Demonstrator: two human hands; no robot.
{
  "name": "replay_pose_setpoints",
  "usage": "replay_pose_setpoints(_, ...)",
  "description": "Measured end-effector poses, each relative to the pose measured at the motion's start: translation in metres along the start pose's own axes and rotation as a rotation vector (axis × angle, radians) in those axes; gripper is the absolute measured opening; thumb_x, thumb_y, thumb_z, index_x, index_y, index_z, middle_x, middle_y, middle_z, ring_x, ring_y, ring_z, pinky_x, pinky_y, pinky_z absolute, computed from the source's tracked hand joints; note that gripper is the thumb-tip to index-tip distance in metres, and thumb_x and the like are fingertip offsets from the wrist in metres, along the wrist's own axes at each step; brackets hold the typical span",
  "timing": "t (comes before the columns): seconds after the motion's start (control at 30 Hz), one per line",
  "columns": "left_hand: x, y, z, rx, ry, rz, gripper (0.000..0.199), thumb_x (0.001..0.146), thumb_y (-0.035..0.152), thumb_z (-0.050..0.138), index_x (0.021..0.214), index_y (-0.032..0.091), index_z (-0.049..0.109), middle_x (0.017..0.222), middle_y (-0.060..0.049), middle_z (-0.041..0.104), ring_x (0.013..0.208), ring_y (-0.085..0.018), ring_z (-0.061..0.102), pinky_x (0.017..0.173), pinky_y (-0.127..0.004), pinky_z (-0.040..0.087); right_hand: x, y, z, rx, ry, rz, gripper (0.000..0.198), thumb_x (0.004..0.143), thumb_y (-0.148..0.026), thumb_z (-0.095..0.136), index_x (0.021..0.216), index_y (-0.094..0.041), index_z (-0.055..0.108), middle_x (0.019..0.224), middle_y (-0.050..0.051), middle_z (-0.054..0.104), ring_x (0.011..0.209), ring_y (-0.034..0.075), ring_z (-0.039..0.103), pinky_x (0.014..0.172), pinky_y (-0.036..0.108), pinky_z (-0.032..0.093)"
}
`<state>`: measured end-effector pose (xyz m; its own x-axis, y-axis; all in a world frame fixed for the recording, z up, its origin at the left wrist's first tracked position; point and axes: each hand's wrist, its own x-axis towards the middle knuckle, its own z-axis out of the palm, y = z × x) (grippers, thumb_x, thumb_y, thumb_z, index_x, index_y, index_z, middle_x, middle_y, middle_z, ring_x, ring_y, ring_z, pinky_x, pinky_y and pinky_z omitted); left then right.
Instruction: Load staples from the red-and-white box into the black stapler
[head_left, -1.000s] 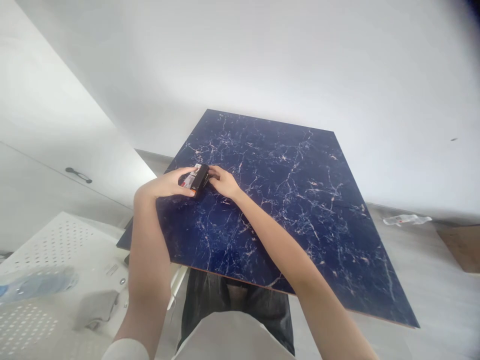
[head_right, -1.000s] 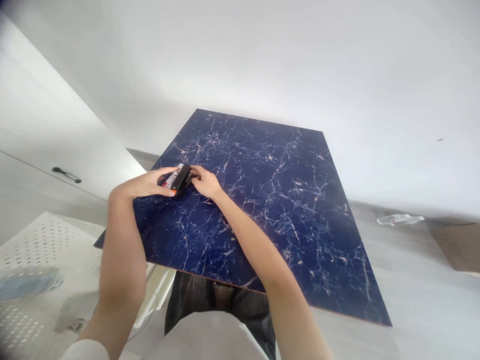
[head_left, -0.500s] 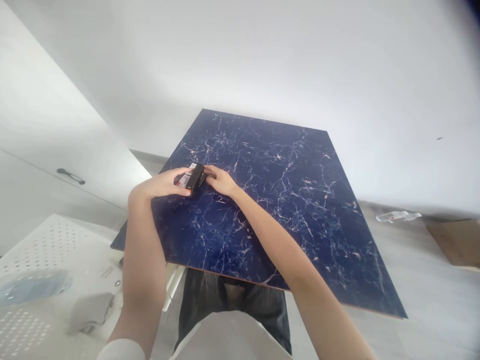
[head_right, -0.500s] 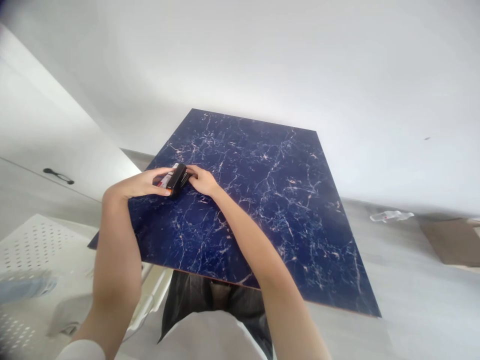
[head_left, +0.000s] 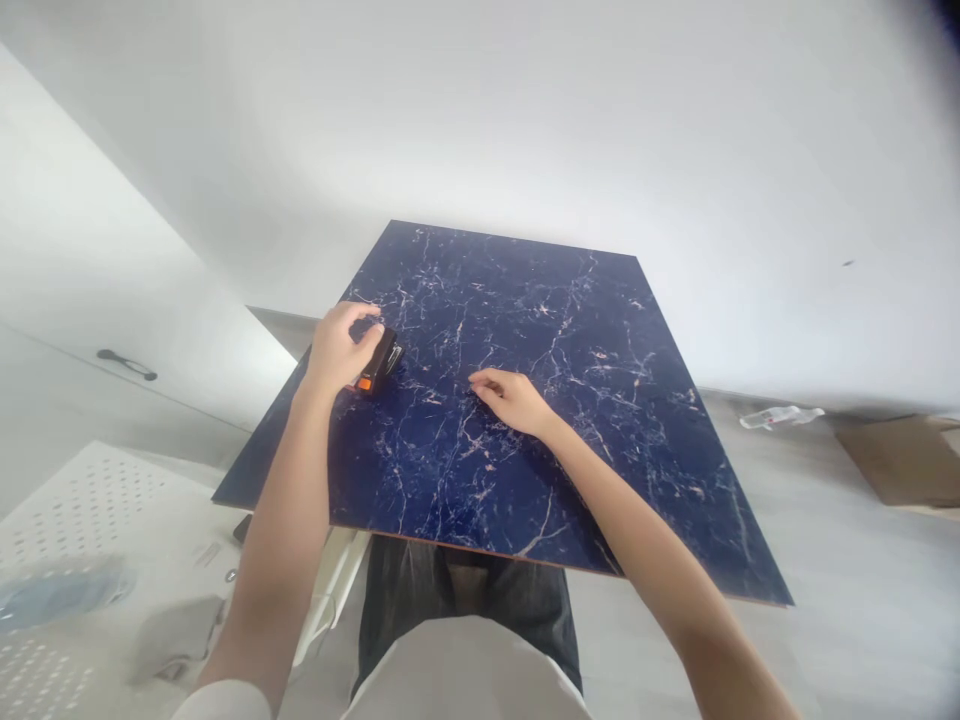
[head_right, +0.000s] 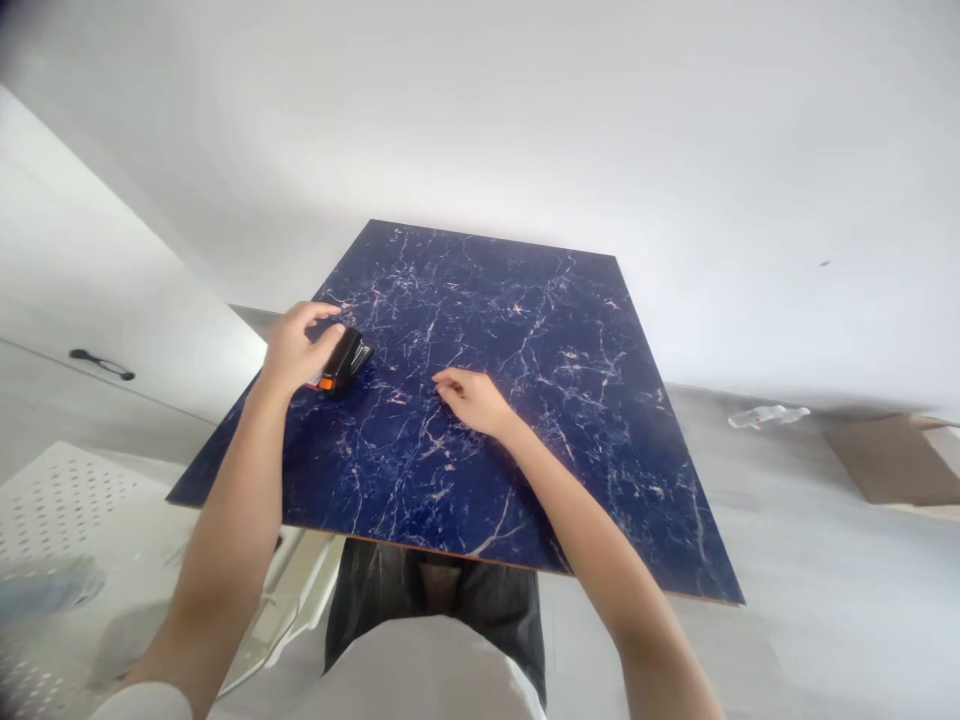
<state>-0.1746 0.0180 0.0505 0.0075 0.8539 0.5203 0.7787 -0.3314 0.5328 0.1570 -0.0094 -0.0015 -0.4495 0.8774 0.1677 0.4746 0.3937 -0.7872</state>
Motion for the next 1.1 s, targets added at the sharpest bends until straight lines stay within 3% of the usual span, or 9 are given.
replay_pose_setpoints(0.17,-0.009,0.034,0.035,0.033,0.008,0.192,0.022,0.101,0.028,0.056,0.104,0.02,0.075,0.108,-0.008,0.077,0.107,-0.024,0.07,0.104,-0.042,0.052,-0.031,0.014,-0.029,-0.093,0.07,0.093,0.022,0.099,-0.026,0.061,0.116,-0.024,0.075,0.102,0.003,0.081,0.085,0.019,0.076,0.085,0.034,0.059)
replay_pose_setpoints(0.23,-0.02,0.054,0.053,0.022,-0.135,0.3,0.024,0.103,0.03,0.055,0.11,0.021,0.076,0.11,-0.008,0.077,0.107,-0.025,0.07,0.102,-0.044,0.052,-0.033,0.009,-0.032,-0.166,0.029,0.053,0.022,0.1,-0.023,0.059,0.115,-0.023,0.075,0.103,0.004,0.08,0.086,0.019,0.075,0.087,0.035,0.058)
replay_pose_setpoints(0.33,-0.039,0.084,0.082,0.028,-0.432,0.516,0.033,0.107,0.035,0.054,0.132,0.022,0.071,0.136,-0.009,0.071,0.127,-0.029,0.063,0.113,-0.05,0.046,-0.036,0.002,-0.04,-0.308,-0.045,-0.06,0.024,0.1,-0.02,0.058,0.118,-0.021,0.074,0.108,0.007,0.077,0.099,0.022,0.072,0.095,0.037,0.056)
replay_pose_setpoints(0.4,-0.05,0.096,0.098,0.014,-0.526,0.56,0.041,0.107,0.04,0.055,0.142,0.021,0.065,0.149,-0.011,0.063,0.138,-0.031,0.056,0.117,-0.052,0.043,-0.043,0.002,-0.051,-0.401,-0.051,-0.073,0.028,0.101,-0.024,0.059,0.126,-0.02,0.072,0.117,0.011,0.076,0.11,0.026,0.07,0.103,0.042,0.053)
replay_pose_setpoints(0.53,-0.059,0.098,0.114,-0.009,-0.663,0.54,0.047,0.108,0.043,0.054,0.149,0.023,0.061,0.16,-0.012,0.052,0.149,-0.034,0.047,0.123,-0.056,0.038,-0.058,0.013,-0.072,-0.482,-0.028,-0.006,0.04,0.099,-0.034,0.066,0.136,-0.019,0.068,0.135,0.014,0.07,0.124,0.032,0.065,0.113,0.05,0.047)
replay_pose_setpoints(0.63,-0.057,0.093,0.114,-0.019,-0.709,0.512,0.044,0.108,0.044,0.053,0.146,0.025,0.064,0.161,-0.01,0.052,0.15,-0.033,0.046,0.124,-0.057,0.037,-0.062,0.019,-0.074,-0.494,-0.012,-0.016,0.042,0.098,-0.038,0.067,0.136,-0.021,0.069,0.135,0.012,0.07,0.124,0.032,0.064,0.116,0.05,0.045)
replay_pose_setpoints(0.73,-0.056,0.093,0.113,-0.031,-0.704,0.509,0.044,0.107,0.045,0.054,0.146,0.026,0.064,0.161,-0.011,0.052,0.15,-0.034,0.045,0.124,-0.058,0.037,-0.06,0.018,-0.062,-0.547,0.031,-0.029,0.043,0.097,-0.04,0.066,0.137,-0.021,0.07,0.133,0.013,0.069,0.122,0.033,0.063,0.114,0.052,0.046)
replay_pose_setpoints(0.87,-0.059,0.094,0.115,-0.038,-0.694,0.503,0.046,0.107,0.044,0.054,0.149,0.026,0.061,0.161,-0.012,0.052,0.151,-0.034,0.045,0.124,-0.059,0.037,-0.059,0.011,-0.038,-0.596,0.009,-0.062,0.049,0.1,-0.044,0.062,0.143,-0.021,0.066,0.15,0.015,0.06,0.138,0.036,0.052,0.118,0.055,0.042)
replay_pose_setpoints(1.1,-0.062,0.091,0.115,-0.028,-0.719,0.503,0.05,0.109,0.046,0.049,0.154,0.024,0.055,0.167,-0.011,0.044,0.157,-0.032,0.038,0.129,-0.056,0.032,-0.063,0.005,-0.018,-0.629,-0.087,0.011,0.066,0.108,-0.048,0.043,0.163,-0.012,0.041,0.171,0.02,0.035,0.158,0.041,0.029,0.125,0.062,0.03)
